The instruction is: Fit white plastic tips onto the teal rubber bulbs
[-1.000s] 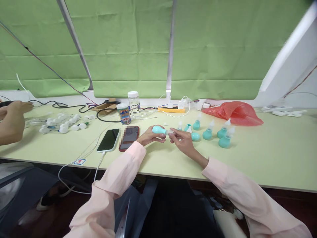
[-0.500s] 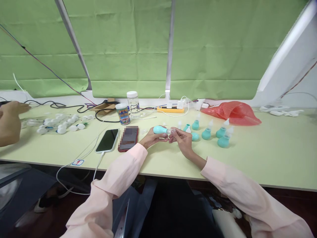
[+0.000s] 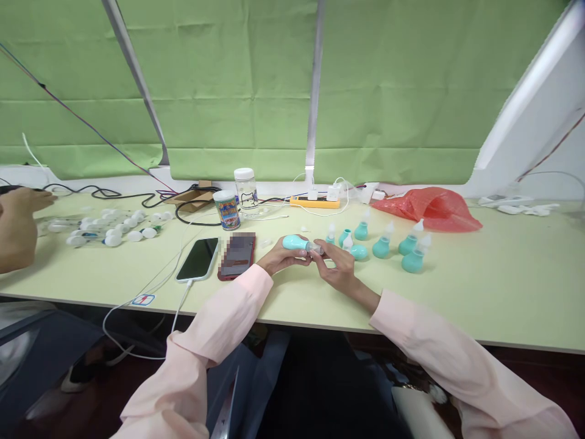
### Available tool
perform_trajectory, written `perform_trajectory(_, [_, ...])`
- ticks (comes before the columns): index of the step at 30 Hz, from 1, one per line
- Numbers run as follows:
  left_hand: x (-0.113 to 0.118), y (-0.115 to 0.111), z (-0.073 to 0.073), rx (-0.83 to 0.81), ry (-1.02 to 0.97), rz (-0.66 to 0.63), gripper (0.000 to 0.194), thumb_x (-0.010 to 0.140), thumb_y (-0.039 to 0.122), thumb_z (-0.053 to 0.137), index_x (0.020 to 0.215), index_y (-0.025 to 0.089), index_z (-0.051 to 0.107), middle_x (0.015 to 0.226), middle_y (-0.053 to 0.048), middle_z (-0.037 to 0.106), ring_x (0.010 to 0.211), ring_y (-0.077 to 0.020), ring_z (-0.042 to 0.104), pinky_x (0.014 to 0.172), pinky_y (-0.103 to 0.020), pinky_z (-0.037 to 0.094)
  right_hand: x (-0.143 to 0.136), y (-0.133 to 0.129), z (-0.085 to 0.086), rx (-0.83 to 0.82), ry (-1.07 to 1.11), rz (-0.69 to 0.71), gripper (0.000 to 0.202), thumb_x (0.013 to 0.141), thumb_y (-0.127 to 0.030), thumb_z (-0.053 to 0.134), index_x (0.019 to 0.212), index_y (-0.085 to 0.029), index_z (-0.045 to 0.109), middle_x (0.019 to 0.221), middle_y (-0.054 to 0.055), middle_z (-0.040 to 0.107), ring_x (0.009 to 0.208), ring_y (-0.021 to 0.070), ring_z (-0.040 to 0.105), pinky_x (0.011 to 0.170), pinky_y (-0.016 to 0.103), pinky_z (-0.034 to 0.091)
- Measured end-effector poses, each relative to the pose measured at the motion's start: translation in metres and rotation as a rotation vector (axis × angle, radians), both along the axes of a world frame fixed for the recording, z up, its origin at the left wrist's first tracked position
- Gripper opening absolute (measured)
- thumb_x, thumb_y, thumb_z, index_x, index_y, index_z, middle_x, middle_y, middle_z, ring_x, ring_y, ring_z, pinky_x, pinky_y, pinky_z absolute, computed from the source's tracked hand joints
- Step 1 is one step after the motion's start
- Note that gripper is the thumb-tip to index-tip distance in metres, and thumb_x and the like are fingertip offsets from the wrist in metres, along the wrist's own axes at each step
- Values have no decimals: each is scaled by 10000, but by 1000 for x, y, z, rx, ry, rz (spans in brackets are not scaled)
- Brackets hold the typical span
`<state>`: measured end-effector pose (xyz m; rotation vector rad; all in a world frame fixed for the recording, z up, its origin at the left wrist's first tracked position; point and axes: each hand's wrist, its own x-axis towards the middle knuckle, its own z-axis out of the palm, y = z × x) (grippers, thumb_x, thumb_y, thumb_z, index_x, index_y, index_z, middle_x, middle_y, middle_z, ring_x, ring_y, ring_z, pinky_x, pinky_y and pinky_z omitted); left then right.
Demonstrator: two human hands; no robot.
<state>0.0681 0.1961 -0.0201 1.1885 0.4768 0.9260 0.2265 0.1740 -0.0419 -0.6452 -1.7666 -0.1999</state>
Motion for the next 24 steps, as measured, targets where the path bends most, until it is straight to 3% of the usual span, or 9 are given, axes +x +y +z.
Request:
perform_trajectory(5, [-2,-3,4,-3,-4,-77,323,591,240,669,834,116,496,689,-35,569,610,-142,564,581,-290,449,5,-1,5,190,-155,38,227,763,-149,488,982,-202,515,737,43,626,598,127,564,516,243,468])
perform_trajectory(13, [-4,-2,1,-22,-32,-123,262,585,180,640,800,110,507,652,-38,573,551,-122,540,509,-237,408,9,5,3,348,-326,22,277,758,-131,496,1030,-165,459,673,36,580,606,126,547,517,229,441])
perform_trajectory(19, [-6,-2,5,-68,-18,-164,241,585,206,624,776,110,512,600,-28,558,449,-89,494,422,-196,345,9,3,5,323,-376,33,258,766,-140,486,1019,-178,450,650,24,532,585,115,511,492,217,407])
perform_trajectory(24, [-8,-2,7,-8,21,-84,243,593,208,639,782,107,525,630,-32,562,498,-93,513,450,-200,359,8,4,6,171,-324,138,164,776,-129,461,928,-188,451,668,23,522,585,105,504,477,206,393])
